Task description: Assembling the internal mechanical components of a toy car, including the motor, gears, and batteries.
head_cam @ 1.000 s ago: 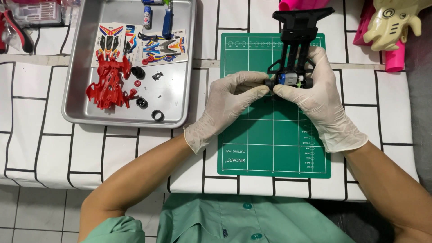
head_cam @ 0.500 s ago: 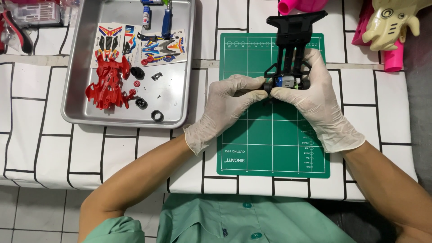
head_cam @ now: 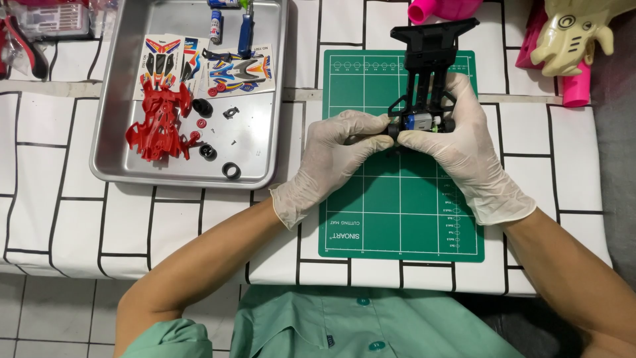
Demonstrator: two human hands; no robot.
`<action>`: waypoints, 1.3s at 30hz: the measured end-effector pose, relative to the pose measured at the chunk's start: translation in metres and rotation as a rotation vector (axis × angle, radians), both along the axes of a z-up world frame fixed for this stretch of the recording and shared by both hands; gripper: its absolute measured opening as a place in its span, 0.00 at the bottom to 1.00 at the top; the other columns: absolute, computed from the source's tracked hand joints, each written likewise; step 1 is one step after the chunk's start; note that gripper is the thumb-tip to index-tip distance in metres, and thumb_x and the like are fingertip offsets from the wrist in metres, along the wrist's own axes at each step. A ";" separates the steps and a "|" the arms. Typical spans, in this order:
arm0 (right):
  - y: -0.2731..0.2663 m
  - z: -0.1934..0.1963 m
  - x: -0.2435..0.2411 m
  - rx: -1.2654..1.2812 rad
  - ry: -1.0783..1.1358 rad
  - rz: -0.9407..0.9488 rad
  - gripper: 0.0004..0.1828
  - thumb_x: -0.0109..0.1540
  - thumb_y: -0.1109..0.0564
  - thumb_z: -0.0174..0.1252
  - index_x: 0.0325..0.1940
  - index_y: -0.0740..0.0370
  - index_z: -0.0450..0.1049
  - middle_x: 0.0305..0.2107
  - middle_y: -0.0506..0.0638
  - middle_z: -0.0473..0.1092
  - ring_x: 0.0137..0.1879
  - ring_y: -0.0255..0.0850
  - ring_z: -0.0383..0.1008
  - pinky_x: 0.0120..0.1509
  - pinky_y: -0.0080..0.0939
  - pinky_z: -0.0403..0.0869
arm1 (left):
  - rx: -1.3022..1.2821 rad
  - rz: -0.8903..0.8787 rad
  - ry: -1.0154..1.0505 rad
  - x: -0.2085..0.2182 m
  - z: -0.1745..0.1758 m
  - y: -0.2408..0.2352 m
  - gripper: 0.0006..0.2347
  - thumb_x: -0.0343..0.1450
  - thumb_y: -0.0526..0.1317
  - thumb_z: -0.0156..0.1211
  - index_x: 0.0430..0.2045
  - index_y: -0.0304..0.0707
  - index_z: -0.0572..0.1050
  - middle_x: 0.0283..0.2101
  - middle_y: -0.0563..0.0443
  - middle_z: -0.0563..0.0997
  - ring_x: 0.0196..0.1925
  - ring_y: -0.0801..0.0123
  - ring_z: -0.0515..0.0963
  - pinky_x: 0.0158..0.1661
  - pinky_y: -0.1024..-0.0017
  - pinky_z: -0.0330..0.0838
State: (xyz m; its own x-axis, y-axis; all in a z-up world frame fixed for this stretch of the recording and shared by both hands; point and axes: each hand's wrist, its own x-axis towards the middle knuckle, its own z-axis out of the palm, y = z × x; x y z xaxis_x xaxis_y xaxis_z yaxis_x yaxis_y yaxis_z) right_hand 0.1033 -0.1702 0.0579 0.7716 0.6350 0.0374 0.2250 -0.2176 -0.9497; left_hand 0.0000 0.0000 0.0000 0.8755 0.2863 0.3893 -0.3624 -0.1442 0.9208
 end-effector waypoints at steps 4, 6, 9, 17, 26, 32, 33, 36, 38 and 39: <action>0.000 0.000 0.000 0.003 0.017 -0.004 0.42 0.52 0.57 0.71 0.67 0.59 0.58 0.47 0.52 0.70 0.50 0.39 0.74 0.54 0.37 0.77 | 0.051 0.016 -0.023 0.000 0.000 0.001 0.10 0.68 0.35 0.72 0.41 0.39 0.82 0.44 0.45 0.85 0.48 0.65 0.85 0.51 0.73 0.84; 0.001 0.003 -0.002 -0.025 0.016 -0.014 0.41 0.53 0.56 0.70 0.66 0.58 0.58 0.46 0.52 0.71 0.50 0.39 0.74 0.53 0.36 0.77 | 0.092 0.028 -0.061 0.000 0.000 0.001 0.10 0.68 0.35 0.72 0.41 0.39 0.81 0.44 0.45 0.85 0.48 0.64 0.86 0.51 0.73 0.84; 0.000 -0.001 0.000 -0.007 0.039 -0.011 0.42 0.52 0.57 0.70 0.67 0.58 0.58 0.46 0.52 0.70 0.49 0.39 0.74 0.54 0.36 0.77 | 0.118 0.031 -0.107 0.001 -0.004 0.001 0.10 0.68 0.34 0.73 0.41 0.38 0.81 0.45 0.45 0.85 0.48 0.63 0.86 0.52 0.72 0.84; 0.000 0.001 0.000 0.003 0.084 0.000 0.42 0.51 0.58 0.70 0.66 0.58 0.59 0.45 0.53 0.71 0.48 0.40 0.75 0.54 0.37 0.78 | 0.162 0.037 -0.192 0.003 -0.008 0.000 0.11 0.67 0.33 0.73 0.42 0.36 0.80 0.45 0.44 0.84 0.48 0.61 0.86 0.53 0.70 0.85; -0.001 -0.001 0.001 -0.013 0.092 0.027 0.42 0.51 0.58 0.69 0.66 0.59 0.58 0.45 0.52 0.69 0.47 0.39 0.73 0.53 0.37 0.77 | 0.191 0.034 -0.238 0.003 -0.014 0.000 0.13 0.68 0.31 0.74 0.44 0.39 0.80 0.45 0.46 0.84 0.47 0.62 0.86 0.53 0.70 0.86; -0.001 0.000 0.001 0.008 0.101 0.039 0.41 0.53 0.58 0.69 0.67 0.58 0.57 0.46 0.53 0.69 0.49 0.40 0.74 0.54 0.37 0.77 | 0.158 0.024 -0.188 0.003 -0.007 0.001 0.11 0.68 0.33 0.73 0.43 0.39 0.80 0.44 0.46 0.85 0.46 0.64 0.86 0.49 0.73 0.85; -0.001 0.001 0.002 -0.011 0.108 0.032 0.41 0.53 0.58 0.69 0.66 0.58 0.58 0.46 0.52 0.70 0.49 0.40 0.74 0.55 0.38 0.77 | 0.131 0.011 -0.149 0.002 -0.003 0.000 0.11 0.68 0.33 0.73 0.42 0.38 0.81 0.43 0.46 0.85 0.46 0.65 0.85 0.47 0.76 0.84; -0.002 0.003 0.005 0.007 0.083 0.030 0.40 0.53 0.57 0.69 0.66 0.59 0.59 0.47 0.52 0.70 0.50 0.39 0.74 0.55 0.36 0.77 | -0.017 -0.047 0.012 -0.003 0.015 -0.004 0.12 0.69 0.35 0.70 0.46 0.36 0.79 0.49 0.41 0.83 0.51 0.62 0.86 0.55 0.71 0.85; -0.001 0.004 0.004 0.025 0.077 0.041 0.42 0.53 0.55 0.69 0.67 0.60 0.58 0.49 0.53 0.69 0.53 0.40 0.73 0.57 0.38 0.76 | -0.038 -0.062 0.063 -0.005 0.021 -0.003 0.13 0.70 0.38 0.68 0.48 0.37 0.78 0.50 0.43 0.82 0.51 0.65 0.85 0.54 0.73 0.84; -0.002 0.004 0.004 0.042 0.067 0.047 0.43 0.53 0.53 0.69 0.68 0.62 0.58 0.51 0.53 0.69 0.56 0.41 0.72 0.60 0.39 0.76 | -0.060 -0.080 0.112 -0.005 0.024 -0.004 0.14 0.72 0.40 0.66 0.50 0.38 0.77 0.50 0.44 0.81 0.50 0.68 0.83 0.53 0.74 0.83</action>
State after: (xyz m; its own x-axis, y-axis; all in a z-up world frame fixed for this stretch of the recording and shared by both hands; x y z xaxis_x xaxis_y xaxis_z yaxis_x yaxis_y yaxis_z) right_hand 0.1068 -0.1718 0.0622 0.7424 0.6699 0.0136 0.1693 -0.1679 -0.9712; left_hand -0.0050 -0.0038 0.0243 0.9336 0.2333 0.2721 -0.2649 -0.0623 0.9623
